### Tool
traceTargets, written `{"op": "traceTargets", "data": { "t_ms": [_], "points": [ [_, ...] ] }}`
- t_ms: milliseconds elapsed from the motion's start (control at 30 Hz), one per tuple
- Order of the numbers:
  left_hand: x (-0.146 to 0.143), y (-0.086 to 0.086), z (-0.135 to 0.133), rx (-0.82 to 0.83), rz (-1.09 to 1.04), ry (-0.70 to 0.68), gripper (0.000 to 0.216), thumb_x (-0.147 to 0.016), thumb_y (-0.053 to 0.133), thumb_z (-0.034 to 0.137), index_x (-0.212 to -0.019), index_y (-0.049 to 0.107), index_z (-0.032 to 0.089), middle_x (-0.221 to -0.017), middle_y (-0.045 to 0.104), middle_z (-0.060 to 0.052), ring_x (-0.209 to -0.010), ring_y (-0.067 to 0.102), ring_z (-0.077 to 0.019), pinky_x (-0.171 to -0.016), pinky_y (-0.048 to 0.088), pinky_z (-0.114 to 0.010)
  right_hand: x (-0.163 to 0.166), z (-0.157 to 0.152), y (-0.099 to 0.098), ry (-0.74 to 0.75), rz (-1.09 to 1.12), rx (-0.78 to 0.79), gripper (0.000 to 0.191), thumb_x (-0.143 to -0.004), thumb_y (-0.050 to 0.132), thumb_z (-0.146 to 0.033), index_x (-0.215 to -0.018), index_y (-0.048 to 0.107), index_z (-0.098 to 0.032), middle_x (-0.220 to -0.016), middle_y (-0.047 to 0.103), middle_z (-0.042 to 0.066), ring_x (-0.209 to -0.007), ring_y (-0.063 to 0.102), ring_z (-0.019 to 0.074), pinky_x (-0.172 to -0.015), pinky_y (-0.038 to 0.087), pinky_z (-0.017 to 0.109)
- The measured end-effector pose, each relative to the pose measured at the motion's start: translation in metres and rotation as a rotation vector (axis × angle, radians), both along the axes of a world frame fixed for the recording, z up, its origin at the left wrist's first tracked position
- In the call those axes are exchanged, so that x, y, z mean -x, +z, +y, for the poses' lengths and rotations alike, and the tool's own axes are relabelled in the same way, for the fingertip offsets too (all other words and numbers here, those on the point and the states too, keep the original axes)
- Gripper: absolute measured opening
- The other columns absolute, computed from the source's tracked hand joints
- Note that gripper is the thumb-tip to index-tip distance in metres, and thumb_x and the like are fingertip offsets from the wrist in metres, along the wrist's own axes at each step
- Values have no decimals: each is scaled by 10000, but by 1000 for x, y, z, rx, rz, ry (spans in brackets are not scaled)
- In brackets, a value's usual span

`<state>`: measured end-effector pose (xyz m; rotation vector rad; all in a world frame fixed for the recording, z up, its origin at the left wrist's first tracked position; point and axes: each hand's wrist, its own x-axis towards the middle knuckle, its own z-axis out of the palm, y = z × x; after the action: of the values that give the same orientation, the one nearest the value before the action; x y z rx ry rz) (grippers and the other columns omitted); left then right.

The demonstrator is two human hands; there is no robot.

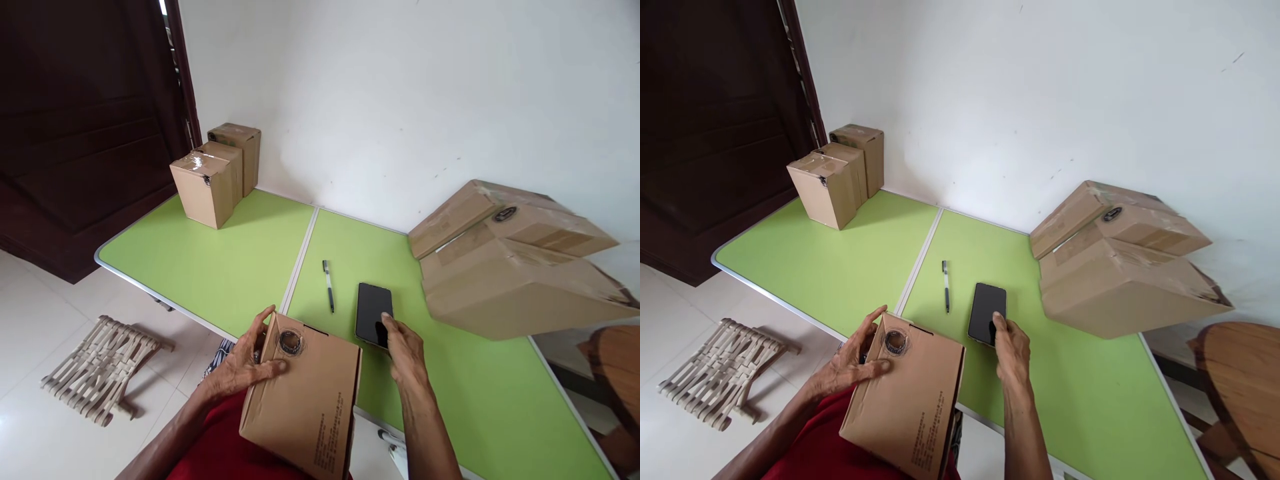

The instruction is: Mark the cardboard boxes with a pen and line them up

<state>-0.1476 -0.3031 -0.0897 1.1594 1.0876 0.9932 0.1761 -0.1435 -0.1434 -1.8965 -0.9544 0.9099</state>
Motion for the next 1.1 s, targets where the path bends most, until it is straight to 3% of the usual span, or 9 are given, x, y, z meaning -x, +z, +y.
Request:
{"op": "traceTargets", "data": {
  "t_ms": [200, 433, 667, 800, 867, 933, 1033, 1100],
  "points": [
    [-2, 0, 0, 7, 38, 18, 1082, -896, 841, 422, -1736, 165, 329, -1573, 598, -135, -1519, 504, -351, -1283, 364, -589, -4, -4, 19, 156, -257, 87, 443, -803, 633, -667, -776, 704, -230, -850, 770, 163, -1037, 719, 404, -876, 556, 499],
    [0, -2, -2, -25, 15, 6, 1058, -927, 803, 444, -1743, 143, 306, -1549, 614, -153, -1419, 609, -354, -1198, 478, -548, -1, -7, 31, 283, -487, 128, 396, -804, 591, -633, -780, 661, -244, -944, 775, 234, -992, 727, 436, -886, 545, 533],
    [0, 1, -10, -46, 6, -9, 1075, -938, 792, 452, -1750, 95, 349, -1551, 568, -139, -1440, 579, -350, -1233, 439, -558, 2, -14, 31, 346, -556, 105, 591, -804, 526, -666, -927, 747, -131, -1061, 753, 323, -1169, 688, 514, -1011, 518, 622],
    [5, 6, -18, 28, -87, 83, 1084, -923, 827, 445, -1743, 121, 391, -1502, 582, -128, -1379, 625, -339, -1149, 525, -519, 3, -30, 52, 318, -568, 50, 927, -761, 470, -780, -1207, 729, -9, -1338, 634, 417, -1255, 635, 547, -1004, 526, 664],
    [15, 13, -18, 18, -139, 153, 1069, -911, 845, 442, -1735, 167, 397, -1477, 605, -123, -1350, 643, -340, -1123, 541, -508, 12, -44, 68, 321, -449, 24, 1026, -741, 473, -879, -1299, 717, -54, -1406, 624, 371, -1198, 665, 526, -972, 545, 673],
    [31, 24, -14, -33, -174, 222, 1054, -898, 855, 434, -1729, 209, 384, -1492, 616, -132, -1351, 646, -359, -1122, 538, -515, 31, -60, 82, 434, -188, 39, 997, -722, 552, -937, -1344, 731, -178, -1418, 676, 262, -1110, 718, 464, -964, 566, 646],
    [63, 42, 1, -126, -158, 309, 993, -891, 853, 430, -1709, 297, 341, -1559, 605, -151, -1389, 629, -399, -1141, 524, -528, 82, -79, 94, 686, 169, -8, 814, -787, 701, -842, -1399, 714, -306, -1433, 715, 151, -1114, 740, 388, -979, 588, 572],
    [87, 50, 18, -214, -121, 374, 920, -882, 845, 452, -1669, 391, 303, -1574, 613, -149, -1398, 624, -416, -1141, 526, -525, 127, -81, 95, 861, 295, -109, 720, -844, 763, -714, -1421, 686, -290, -1389, 739, 138, -1148, 732, 357, -976, 605, 518]
  ]
}}
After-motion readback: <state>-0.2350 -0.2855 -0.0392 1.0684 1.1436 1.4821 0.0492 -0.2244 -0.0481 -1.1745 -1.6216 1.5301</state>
